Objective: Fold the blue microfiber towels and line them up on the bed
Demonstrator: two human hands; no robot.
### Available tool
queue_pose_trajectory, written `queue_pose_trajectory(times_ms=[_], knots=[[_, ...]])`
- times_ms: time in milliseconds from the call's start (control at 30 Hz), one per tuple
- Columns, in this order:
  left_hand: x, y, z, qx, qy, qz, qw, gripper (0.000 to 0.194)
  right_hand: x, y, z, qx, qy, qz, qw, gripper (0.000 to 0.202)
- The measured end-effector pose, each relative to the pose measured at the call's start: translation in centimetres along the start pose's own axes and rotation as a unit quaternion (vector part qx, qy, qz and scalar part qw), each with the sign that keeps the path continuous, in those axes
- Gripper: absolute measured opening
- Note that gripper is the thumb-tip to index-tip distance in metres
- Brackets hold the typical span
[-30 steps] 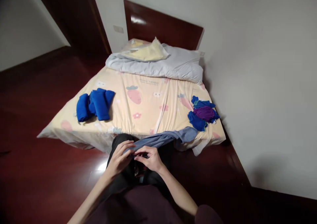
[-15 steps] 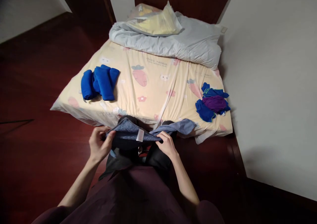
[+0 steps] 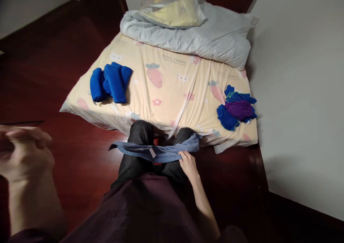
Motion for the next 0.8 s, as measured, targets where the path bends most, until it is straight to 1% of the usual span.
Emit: queue_pose_trajectory(times_ms=[33, 67, 100, 133, 167, 200, 233, 267, 300, 367, 400, 433, 467, 567, 633, 700, 800], knots=[[0.3, 0.3, -0.4, 0.008, 0.0, 0.07, 0.998, 0.042, 0.1, 0.4, 0.2, -0.003, 0.007, -0.004, 1.0, 0.038], [1.1, 0.2, -1.1, 0.025, -0.013, 0.153, 0.988, 0.034, 0.2, 0.8, 0.5, -0.007, 0.018, -0.008, 1.0, 0.039], [2.2, -0.2, -1.8, 0.044, -0.029, 0.246, 0.968, 0.025, 0.3, 1.2, 1.0, -0.012, 0.031, -0.01, 0.999, 0.041], [3.7, -1.0, -2.7, 0.054, -0.053, 0.35, 0.934, 0.022, 0.4, 1.7, 1.7, -0.017, 0.047, -0.009, 0.999, 0.043], [5.6, -2.2, -3.5, 0.063, -0.076, 0.438, 0.894, 0.024, 0.5, 2.2, 2.5, -0.022, 0.062, -0.005, 0.998, 0.044], [7.5, -3.7, -4.4, 0.076, -0.095, 0.511, 0.851, 0.028, 0.6, 2.7, 3.4, -0.027, 0.077, 0.002, 0.997, 0.045], [9.5, -5.3, -5.1, 0.093, -0.114, 0.582, 0.8, 0.031, 0.8, 3.3, 4.3, -0.033, 0.092, 0.01, 0.995, 0.044], [11.4, -6.9, -5.8, 0.112, -0.138, 0.628, 0.757, 0.032, 0.9, 3.9, 5.2, -0.041, 0.104, 0.015, 0.994, 0.04], [13.0, -8.4, -6.3, 0.13, -0.162, 0.657, 0.725, 0.03, 1.1, 4.5, 6.0, -0.052, 0.111, 0.015, 0.992, 0.034], [15.0, -10.7, -7.0, 0.151, -0.197, 0.687, 0.683, 0.023, 1.5, 5.8, 7.1, -0.082, 0.107, -0.001, 0.991, 0.017], [15.3, -11.3, -7.2, 0.158, -0.208, 0.694, 0.671, 0.021, 1.7, 6.5, 7.5, -0.102, 0.094, -0.012, 0.99, 0.008], [15.2, -11.6, -7.3, 0.163, -0.215, 0.697, 0.664, 0.02, 1.9, 7.2, 7.7, -0.123, 0.075, -0.022, 0.989, 0.004], [14.8, -11.5, -7.3, 0.164, -0.221, 0.698, 0.661, 0.019, 2.1, 7.8, 7.7, -0.145, 0.054, -0.027, 0.988, 0.009], [12.3, -10.2, -6.7, 0.125, -0.238, 0.693, 0.669, 0.023, 2.6, 9.1, 7.7, -0.208, -0.01, -0.013, 0.978, 0.022], [10.6, -8.9, -6.1, 0.082, -0.25, 0.686, 0.678, 0.025, 2.8, 9.7, 7.7, -0.246, -0.045, 0.018, 0.968, 0.028], [9.1, -7.7, -5.4, 0.048, -0.262, 0.671, 0.692, 0.021, 2.9, 10.0, 7.9, -0.268, -0.065, 0.075, 0.958, 0.031], [6.6, -5.8, -4.0, 0.003, -0.285, 0.628, 0.724, 0.021, 3.4, 10.2, 8.0, -0.26, -0.085, 0.188, 0.943, 0.031]])
Point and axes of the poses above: each hand's wrist, its own x-axis away from the middle knuckle, its own y-axis out of the back of the hand, z = x × y, the point moved 1 cm from there along -x, towards the middle knuckle, and after that the axes turned 4 degrees about -x, right-handed, at the moved point
